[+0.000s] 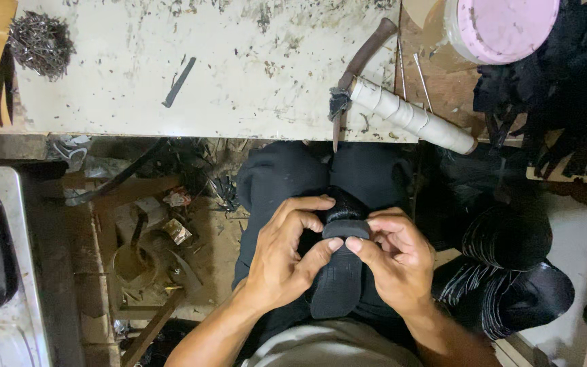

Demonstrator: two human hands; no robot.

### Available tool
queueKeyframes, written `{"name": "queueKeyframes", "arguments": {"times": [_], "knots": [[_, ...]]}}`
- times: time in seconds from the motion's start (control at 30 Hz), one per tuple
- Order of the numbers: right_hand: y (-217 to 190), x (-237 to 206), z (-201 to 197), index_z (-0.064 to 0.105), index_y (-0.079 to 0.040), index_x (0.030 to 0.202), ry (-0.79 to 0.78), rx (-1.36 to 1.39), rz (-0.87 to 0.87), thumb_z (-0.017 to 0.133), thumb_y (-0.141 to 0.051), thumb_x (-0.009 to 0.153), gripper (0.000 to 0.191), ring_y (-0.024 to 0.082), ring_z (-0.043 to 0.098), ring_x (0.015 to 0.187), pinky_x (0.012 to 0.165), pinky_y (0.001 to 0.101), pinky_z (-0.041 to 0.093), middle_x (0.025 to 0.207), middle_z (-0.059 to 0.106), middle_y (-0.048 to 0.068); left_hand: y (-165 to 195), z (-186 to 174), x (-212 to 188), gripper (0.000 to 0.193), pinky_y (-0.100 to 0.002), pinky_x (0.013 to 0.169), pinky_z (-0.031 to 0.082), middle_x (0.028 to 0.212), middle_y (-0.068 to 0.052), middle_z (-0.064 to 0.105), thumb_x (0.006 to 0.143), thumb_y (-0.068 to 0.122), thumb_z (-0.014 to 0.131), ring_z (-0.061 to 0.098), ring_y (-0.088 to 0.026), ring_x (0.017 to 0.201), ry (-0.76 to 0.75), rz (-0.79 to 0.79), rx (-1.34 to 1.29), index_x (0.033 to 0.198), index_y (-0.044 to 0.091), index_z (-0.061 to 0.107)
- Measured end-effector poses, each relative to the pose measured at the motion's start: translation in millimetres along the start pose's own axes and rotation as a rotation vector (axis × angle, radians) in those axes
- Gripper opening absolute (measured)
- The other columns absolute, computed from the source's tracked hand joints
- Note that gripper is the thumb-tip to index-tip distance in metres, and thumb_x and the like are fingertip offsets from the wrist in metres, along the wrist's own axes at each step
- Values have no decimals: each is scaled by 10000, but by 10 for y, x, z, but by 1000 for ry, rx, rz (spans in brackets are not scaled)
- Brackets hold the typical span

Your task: The person sits on a low stool and attaches soles to black fabric shoe uppers. They hold an upper on their lap, apply glue from a jar, press a rubber sole onto the upper, and tap and press the sole edges with a hammer, working on one shoe at a time.

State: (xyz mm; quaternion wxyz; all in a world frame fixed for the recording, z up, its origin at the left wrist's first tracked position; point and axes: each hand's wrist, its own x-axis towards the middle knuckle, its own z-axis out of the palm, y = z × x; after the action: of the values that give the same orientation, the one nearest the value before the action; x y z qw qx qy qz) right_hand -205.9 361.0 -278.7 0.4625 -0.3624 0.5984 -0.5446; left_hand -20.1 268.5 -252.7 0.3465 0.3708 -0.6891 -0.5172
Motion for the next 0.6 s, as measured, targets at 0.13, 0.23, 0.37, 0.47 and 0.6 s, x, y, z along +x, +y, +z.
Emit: {"name": "queueKeyframes", "arguments": {"times": [0.13,0.23,0.37,0.47,0.6], "knots": [[-41,40,-7,631,33,1044,-16,8,55,752,118,869,229,111,667,860,752,258,563,982,671,96,46,10,58,293,-390,950,571,1291,-184,684,891,106,809,701,-339,1180,3,-64,-12,964,36,534],[-55,60,-13,647,34,1047,9,-12,83,767,105,838,251,125,710,848,748,265,607,969,731,106,86,-44,127,376,-387,946,567,1277,-162,711,844,186,816,722,-305,1135,-33,-240,-62,1039,5,551],[-55,70,-43,675,51,1045,24,-40,107,795,100,816,263,133,716,834,754,275,615,961,753,123,133,-162,180,560,-457,1030,492,1424,-297,552,825,147,761,558,-424,1274,-143,21,201,1297,-87,571],[-43,37,-66,689,59,1031,29,-86,132,810,103,799,265,135,714,813,742,280,609,941,759,126,148,-191,171,477,-435,1100,497,1413,-226,615,856,135,731,581,-380,1316,-219,41,176,1280,-45,608],[-57,-108,-87,675,56,1039,8,-19,106,811,108,787,291,136,710,845,759,283,605,951,729,109,128,-154,83,431,-463,1126,481,1296,-205,648,810,136,767,571,-408,1334,-168,142,62,1182,-44,643]]}}
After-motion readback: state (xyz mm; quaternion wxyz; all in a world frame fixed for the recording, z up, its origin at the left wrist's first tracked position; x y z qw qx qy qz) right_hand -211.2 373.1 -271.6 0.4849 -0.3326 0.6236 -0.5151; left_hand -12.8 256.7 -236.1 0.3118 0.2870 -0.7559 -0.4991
